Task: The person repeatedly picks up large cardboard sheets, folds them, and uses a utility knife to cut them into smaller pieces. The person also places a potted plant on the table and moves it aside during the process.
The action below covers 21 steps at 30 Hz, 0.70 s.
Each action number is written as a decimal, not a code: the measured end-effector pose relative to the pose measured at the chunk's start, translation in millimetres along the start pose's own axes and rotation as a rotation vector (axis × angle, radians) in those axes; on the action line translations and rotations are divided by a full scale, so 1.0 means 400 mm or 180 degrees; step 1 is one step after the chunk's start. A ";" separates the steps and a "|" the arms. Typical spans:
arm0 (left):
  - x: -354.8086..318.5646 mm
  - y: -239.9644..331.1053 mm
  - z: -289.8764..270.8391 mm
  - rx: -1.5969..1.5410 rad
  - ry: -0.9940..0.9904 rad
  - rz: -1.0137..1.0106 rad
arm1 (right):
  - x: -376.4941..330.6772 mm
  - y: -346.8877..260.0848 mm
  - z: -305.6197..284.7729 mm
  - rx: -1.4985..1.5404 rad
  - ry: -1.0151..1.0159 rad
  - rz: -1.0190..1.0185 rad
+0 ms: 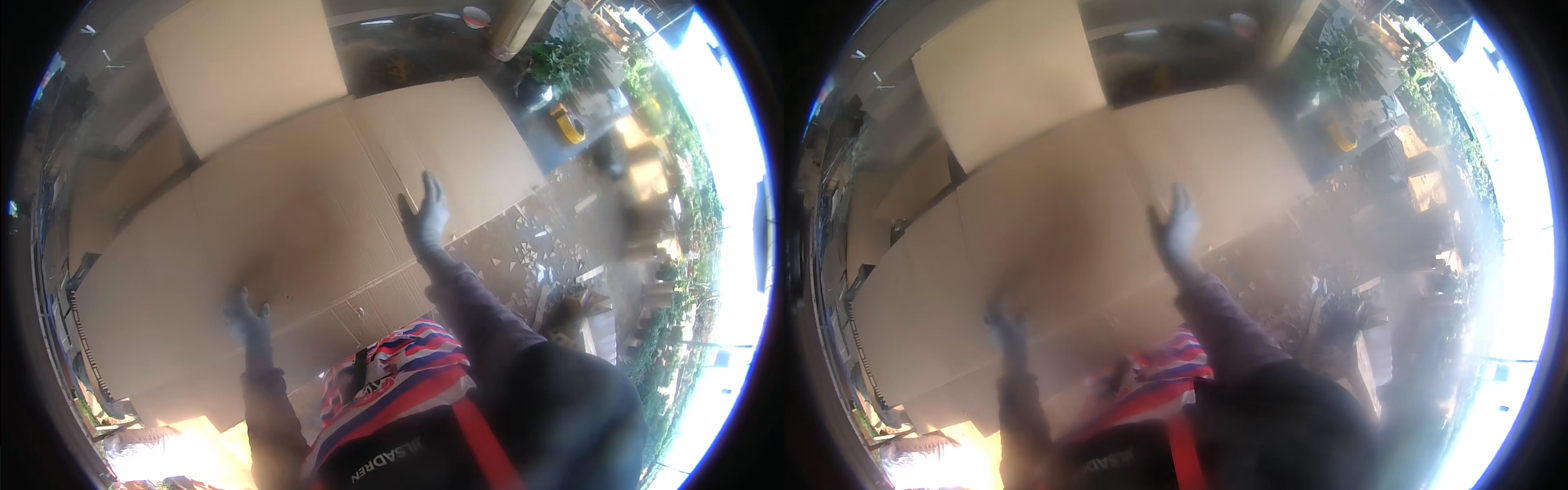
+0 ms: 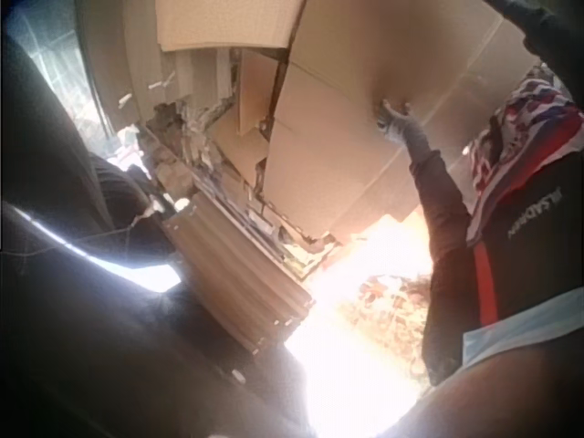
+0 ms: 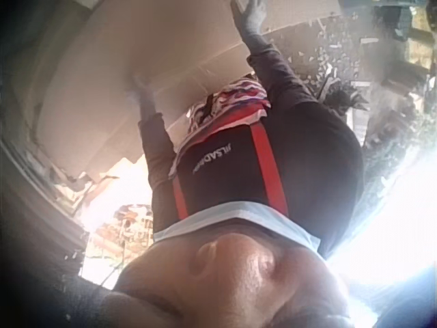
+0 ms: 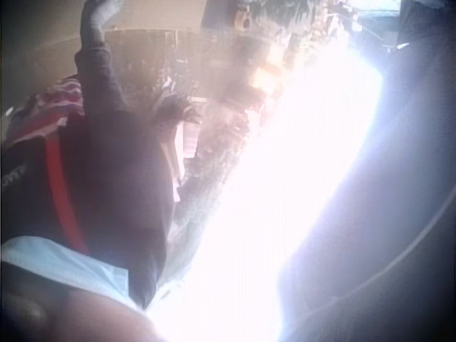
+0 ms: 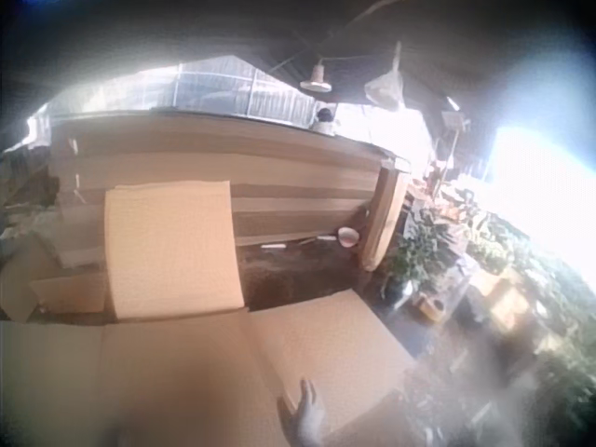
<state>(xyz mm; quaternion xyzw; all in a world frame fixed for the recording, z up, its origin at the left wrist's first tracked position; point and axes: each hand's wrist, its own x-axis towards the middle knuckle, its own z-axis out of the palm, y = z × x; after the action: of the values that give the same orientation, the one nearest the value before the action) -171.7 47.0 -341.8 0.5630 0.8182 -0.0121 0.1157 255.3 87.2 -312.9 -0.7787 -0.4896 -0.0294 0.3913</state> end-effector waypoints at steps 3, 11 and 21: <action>-0.004 -0.003 0.003 -0.0038 0.0935 0.1088 | -0.060 0.191 -0.205 -0.1025 0.0351 0.2134; 0.035 -0.034 0.002 0.0116 0.0708 0.1005 | -0.102 0.391 -0.174 0.4471 -0.0785 0.4180; 0.190 -0.142 0.157 0.1136 0.1158 0.1492 | -0.073 0.121 -0.132 0.3013 -0.1006 0.4252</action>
<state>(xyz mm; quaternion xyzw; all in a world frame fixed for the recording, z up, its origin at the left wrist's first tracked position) -239.0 86.5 -424.6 0.7400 0.6588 -0.0275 -0.1327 296.1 21.5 -316.8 -0.6535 0.0656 0.5274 0.5390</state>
